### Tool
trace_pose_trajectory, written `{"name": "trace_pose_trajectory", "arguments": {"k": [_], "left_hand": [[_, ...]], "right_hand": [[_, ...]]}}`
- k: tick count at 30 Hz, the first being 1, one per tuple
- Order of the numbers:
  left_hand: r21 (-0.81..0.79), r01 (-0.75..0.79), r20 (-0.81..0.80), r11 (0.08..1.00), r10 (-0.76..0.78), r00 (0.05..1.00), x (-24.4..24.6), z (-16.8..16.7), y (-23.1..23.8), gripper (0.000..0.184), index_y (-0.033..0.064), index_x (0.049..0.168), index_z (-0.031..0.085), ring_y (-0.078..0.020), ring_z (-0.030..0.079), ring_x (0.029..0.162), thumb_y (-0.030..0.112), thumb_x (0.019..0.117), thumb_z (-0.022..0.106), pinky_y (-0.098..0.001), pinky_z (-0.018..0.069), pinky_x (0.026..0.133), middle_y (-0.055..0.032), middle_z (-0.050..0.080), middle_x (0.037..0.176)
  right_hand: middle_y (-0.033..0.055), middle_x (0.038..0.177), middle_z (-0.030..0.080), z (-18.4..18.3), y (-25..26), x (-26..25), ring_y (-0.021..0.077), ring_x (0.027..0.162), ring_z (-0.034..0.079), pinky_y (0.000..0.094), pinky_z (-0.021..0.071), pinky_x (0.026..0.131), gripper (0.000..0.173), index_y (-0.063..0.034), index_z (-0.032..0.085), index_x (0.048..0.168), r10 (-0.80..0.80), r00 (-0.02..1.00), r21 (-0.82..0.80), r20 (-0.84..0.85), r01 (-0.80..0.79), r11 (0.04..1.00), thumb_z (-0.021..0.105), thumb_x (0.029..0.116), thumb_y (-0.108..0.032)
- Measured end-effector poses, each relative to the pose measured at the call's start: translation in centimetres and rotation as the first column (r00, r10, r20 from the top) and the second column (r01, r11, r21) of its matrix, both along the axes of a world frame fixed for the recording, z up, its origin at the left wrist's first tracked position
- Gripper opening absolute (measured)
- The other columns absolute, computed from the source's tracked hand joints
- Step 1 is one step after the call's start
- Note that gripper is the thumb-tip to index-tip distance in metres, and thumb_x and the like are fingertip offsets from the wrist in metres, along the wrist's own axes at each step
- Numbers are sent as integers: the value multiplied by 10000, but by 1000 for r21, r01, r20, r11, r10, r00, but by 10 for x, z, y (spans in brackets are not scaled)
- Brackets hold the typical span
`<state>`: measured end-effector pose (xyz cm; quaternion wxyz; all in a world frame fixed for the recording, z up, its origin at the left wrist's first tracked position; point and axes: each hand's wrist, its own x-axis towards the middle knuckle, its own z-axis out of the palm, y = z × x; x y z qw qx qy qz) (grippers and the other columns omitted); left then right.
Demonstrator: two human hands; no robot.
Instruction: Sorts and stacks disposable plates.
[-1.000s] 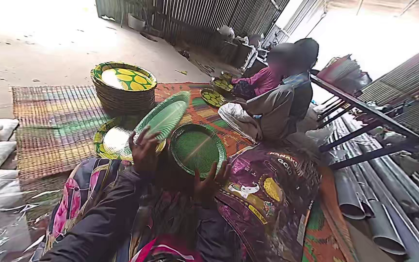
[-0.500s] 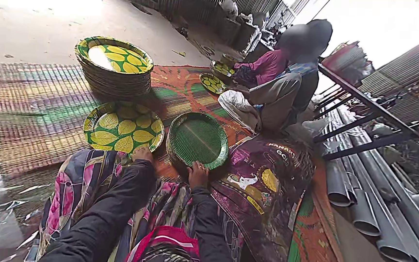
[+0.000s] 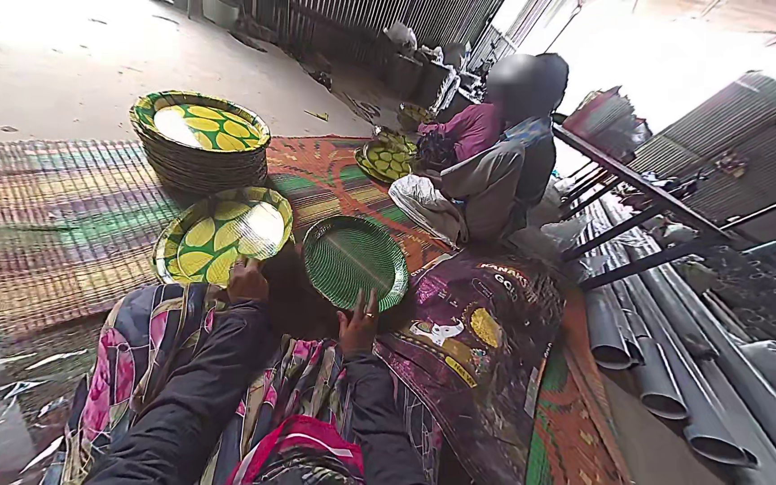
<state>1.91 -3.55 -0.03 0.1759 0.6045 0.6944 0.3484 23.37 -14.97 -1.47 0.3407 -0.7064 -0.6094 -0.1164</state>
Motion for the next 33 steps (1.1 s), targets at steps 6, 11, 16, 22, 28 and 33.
{"name": "trace_pose_trajectory", "arguments": {"k": [6,11,16,22,28,33], "left_hand": [[599,-86,74,796,52,996,-24,40,-7,218,-90,1053,726,-491,691,1021,42,1020,555,-584,554,904,-326,688,1082],[689,1,35,725,-35,999,-11,35,-12,188,-71,1016,756,-476,705,932,21,989,594,-553,575,814,-298,708,1011],[866,254,-95,432,-356,930,9,52,-40,144,-49,948,758,-328,728,921,-10,969,621,-459,522,1047,-215,723,903],[899,360,-167,250,-566,808,22,92,-74,100,17,1010,742,-271,688,1083,18,989,644,-470,462,1125,-143,722,974],[645,228,-28,730,-275,961,0,45,-20,335,27,1244,691,-461,581,1268,127,925,705,-592,425,1103,-245,666,1261],[-459,207,-107,864,-285,952,-8,-6,25,661,-82,1419,532,-579,391,1417,287,925,771,-763,363,1074,-392,432,1497]], "right_hand": [[401,1357,560,57,-11,-2,546,1291,543,557,423,1117,663,176,585,1290,-89,991,408,103,40,912,754,835,-274],[384,1377,557,47,-14,-14,537,1283,557,573,461,1073,621,148,587,1325,21,993,291,115,-54,955,744,832,-196],[386,1368,543,53,-9,-29,498,1355,493,510,375,1155,478,54,603,1299,-22,962,434,273,-103,895,638,953,-274],[75,1014,720,139,-5,-27,270,1171,636,613,258,1191,159,-137,741,1043,22,905,500,424,-254,828,597,988,-97],[176,880,755,90,18,3,391,938,722,567,500,992,207,-43,805,944,-26,905,267,425,-98,959,656,853,68],[201,1309,680,43,26,14,387,1296,591,543,410,1128,345,-34,717,1262,-14,974,-614,226,154,774,489,1012,36]]}}
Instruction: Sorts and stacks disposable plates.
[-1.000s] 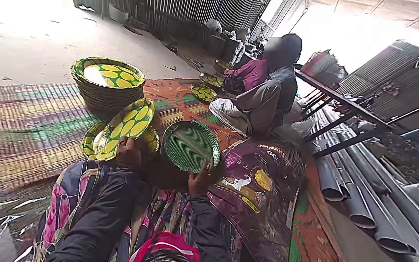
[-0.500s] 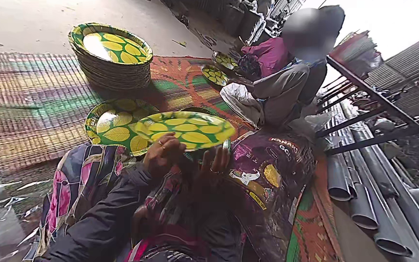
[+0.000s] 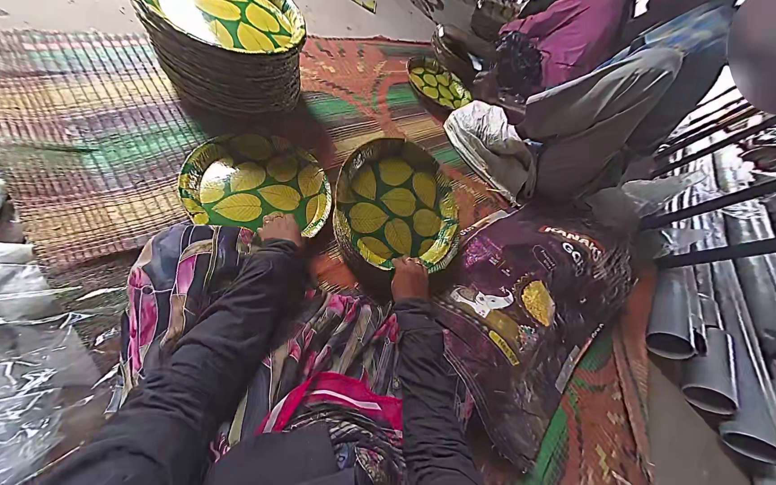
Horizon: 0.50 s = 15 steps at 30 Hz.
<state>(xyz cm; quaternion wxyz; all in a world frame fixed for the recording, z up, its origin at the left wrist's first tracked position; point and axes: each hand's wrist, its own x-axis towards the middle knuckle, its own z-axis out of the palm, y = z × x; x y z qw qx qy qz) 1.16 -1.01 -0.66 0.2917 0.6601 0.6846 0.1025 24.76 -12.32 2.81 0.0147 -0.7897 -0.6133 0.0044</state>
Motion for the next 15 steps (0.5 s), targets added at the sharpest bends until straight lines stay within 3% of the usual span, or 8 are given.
{"name": "trace_pose_trajectory", "arguments": {"k": [1,2,4,8,12,15], "left_hand": [[-119,5,-92,993,-16,996,8,-8,4,690,-92,1425,527,-566,368,1441,295,912,778,-767,363,1073,-381,381,1546],[-155,14,-150,988,-38,988,15,-11,5,616,-102,1398,547,-559,380,1439,232,922,749,-759,393,1050,-373,377,1555],[-125,37,-177,991,-59,982,25,-12,2,376,-119,1292,620,-558,420,1413,55,960,650,-743,450,997,-372,408,1535],[-86,3,-170,996,-18,985,25,-4,-4,282,-134,1213,655,-530,448,1406,10,979,589,-706,471,1001,-346,477,1492],[165,-71,-106,984,89,990,7,20,-12,252,-141,1179,651,-519,533,1328,-49,979,528,-680,488,993,-339,591,1353],[294,-107,-65,950,132,989,-9,36,-14,235,-132,1151,661,-495,546,1325,-57,976,523,-638,474,1037,-326,620,1316]], "right_hand": [[199,1375,643,-6,2,3,388,1345,550,538,402,1140,355,-38,680,1325,-37,998,-90,-42,33,995,478,1035,-2],[205,1382,636,-12,2,8,400,1343,547,547,408,1132,344,-39,672,1340,-41,997,-81,-70,35,996,500,1042,-45],[224,1370,634,-17,0,15,423,1337,541,562,408,1129,334,-28,669,1340,-17,992,-26,-126,13,1000,559,1059,-171],[266,1364,617,-26,-12,18,443,1339,532,576,384,1144,498,19,645,1342,43,986,57,-159,-34,998,647,1019,-360],[241,1482,546,-22,-19,7,418,1433,456,578,286,1213,565,-31,573,1448,46,986,42,-163,-40,998,652,1010,-379],[254,1492,532,-22,-24,3,429,1433,453,589,309,1197,525,-23,606,1412,76,977,86,-200,-59,994,663,1006,-350]]}}
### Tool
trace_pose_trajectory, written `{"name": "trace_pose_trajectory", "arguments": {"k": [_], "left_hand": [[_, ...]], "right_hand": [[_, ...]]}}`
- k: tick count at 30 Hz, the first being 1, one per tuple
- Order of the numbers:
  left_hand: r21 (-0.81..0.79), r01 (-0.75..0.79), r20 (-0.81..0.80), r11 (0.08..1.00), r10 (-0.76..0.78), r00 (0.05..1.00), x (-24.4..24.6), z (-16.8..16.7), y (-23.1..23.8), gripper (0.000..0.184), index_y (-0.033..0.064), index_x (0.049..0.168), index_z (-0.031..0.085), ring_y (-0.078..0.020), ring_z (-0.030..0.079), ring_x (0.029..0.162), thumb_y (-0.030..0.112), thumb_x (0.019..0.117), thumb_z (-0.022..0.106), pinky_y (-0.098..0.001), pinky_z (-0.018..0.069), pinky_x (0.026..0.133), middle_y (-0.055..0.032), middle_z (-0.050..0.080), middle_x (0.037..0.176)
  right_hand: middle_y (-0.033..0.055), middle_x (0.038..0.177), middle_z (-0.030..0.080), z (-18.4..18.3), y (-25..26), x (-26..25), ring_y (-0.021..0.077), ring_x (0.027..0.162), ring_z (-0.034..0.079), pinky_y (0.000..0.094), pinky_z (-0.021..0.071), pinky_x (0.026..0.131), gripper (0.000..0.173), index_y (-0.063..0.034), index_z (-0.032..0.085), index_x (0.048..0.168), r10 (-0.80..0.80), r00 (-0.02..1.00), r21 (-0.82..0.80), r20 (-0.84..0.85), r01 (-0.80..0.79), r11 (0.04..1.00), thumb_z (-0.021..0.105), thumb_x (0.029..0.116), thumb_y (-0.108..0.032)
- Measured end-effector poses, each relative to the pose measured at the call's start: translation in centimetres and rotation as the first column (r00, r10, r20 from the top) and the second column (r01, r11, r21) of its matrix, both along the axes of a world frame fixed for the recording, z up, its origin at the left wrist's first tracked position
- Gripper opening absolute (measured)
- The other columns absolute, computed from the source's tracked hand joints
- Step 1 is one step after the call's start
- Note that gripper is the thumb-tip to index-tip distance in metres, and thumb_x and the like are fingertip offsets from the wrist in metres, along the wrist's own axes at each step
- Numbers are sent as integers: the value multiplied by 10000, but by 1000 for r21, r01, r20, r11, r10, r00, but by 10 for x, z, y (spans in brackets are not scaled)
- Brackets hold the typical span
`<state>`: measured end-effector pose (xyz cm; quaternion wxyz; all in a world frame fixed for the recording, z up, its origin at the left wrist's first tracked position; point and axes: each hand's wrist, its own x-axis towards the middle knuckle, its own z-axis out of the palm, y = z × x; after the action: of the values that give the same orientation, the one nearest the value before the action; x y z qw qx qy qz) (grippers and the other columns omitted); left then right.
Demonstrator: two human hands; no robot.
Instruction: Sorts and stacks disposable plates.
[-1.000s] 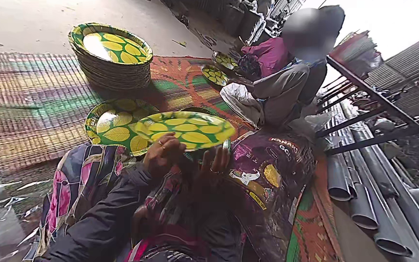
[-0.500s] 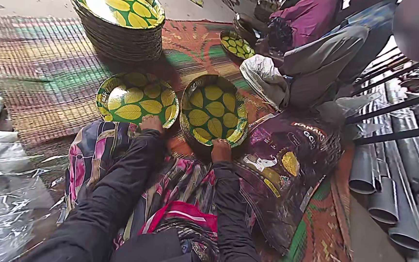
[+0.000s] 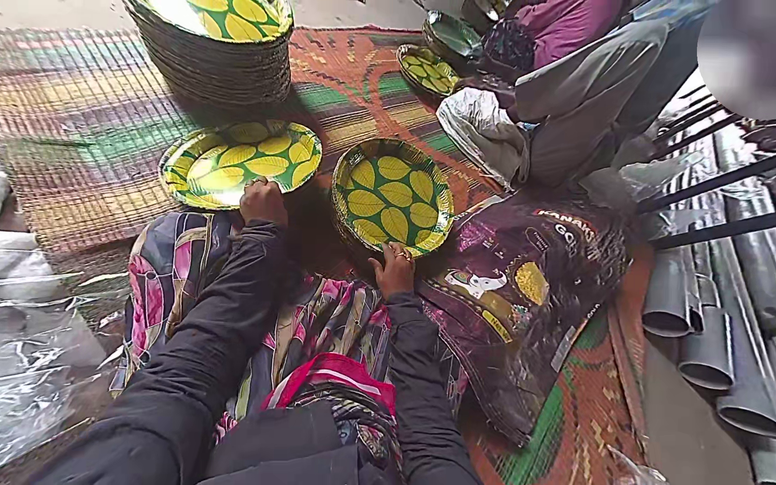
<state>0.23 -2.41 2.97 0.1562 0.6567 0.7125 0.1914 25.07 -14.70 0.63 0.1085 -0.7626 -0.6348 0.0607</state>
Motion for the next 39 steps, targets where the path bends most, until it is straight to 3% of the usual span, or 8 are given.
{"name": "trace_pose_trajectory", "arguments": {"k": [7,10,15,18,22,27,35,39], "left_hand": [[147,73,104,986,-89,991,-14,6,-3,270,-77,1116,690,-541,612,1200,147,966,689,-696,475,993,-339,653,1227],[817,122,8,564,-223,975,-3,9,-6,164,37,934,736,-367,703,1060,88,1016,604,-567,447,1036,-172,753,1050],[945,278,-169,174,-467,868,20,29,-27,95,127,926,718,-273,650,1179,62,973,666,-527,323,1174,-82,744,1089],[928,184,-24,325,-441,897,26,13,-17,210,93,1176,701,-370,620,1257,173,982,694,-536,390,1145,-196,691,1267],[352,193,128,916,-251,959,17,-15,6,845,35,1542,439,-505,429,1430,68,790,825,-642,359,1143,-300,483,1517],[-417,148,-43,897,-182,982,29,-44,21,494,-58,1409,550,-528,489,1369,124,964,664,-719,402,1055,-347,533,1438],[-367,101,-30,925,-120,992,30,-32,11,223,-97,1146,694,-500,577,1281,2,969,600,-693,512,941,-318,623,1319],[59,-14,92,998,8,996,15,-14,4,339,-114,1277,611,-530,585,1263,-52,965,495,-678,500,966,-350,601,1333]], "right_hand": [[336,1535,433,12,-6,-18,504,1378,484,616,411,1112,665,51,523,1457,81,996,374,-22,-68,925,756,925,-273],[351,1553,388,36,2,-30,494,1463,378,587,349,1174,787,30,475,1481,62,976,667,207,-187,721,795,860,-333],[180,1422,627,83,25,-43,459,1403,489,744,210,1153,430,-128,657,1366,119,907,642,404,-374,669,692,946,-213],[111,1192,765,62,35,-33,362,1139,711,639,403,1099,284,-75,788,1135,130,919,589,373,-343,732,621,923,13],[160,1290,718,18,28,-18,403,1189,676,607,408,1104,323,-50,740,1241,-34,949,306,314,-67,950,559,979,7],[193,1632,383,-13,22,-16,414,1506,355,662,194,1215,689,-44,428,1553,-40,981,-138,192,67,988,543,1043,-493],[222,1613,397,-5,9,-29,411,1530,307,645,157,1240,726,-59,405,1571,-41,994,-126,104,54,991,616,1013,-473],[269,1588,412,-2,-11,-41,479,1520,290,630,224,1227,666,-22,496,1509,-23,1000,120,3,22,993,696,974,-365]]}}
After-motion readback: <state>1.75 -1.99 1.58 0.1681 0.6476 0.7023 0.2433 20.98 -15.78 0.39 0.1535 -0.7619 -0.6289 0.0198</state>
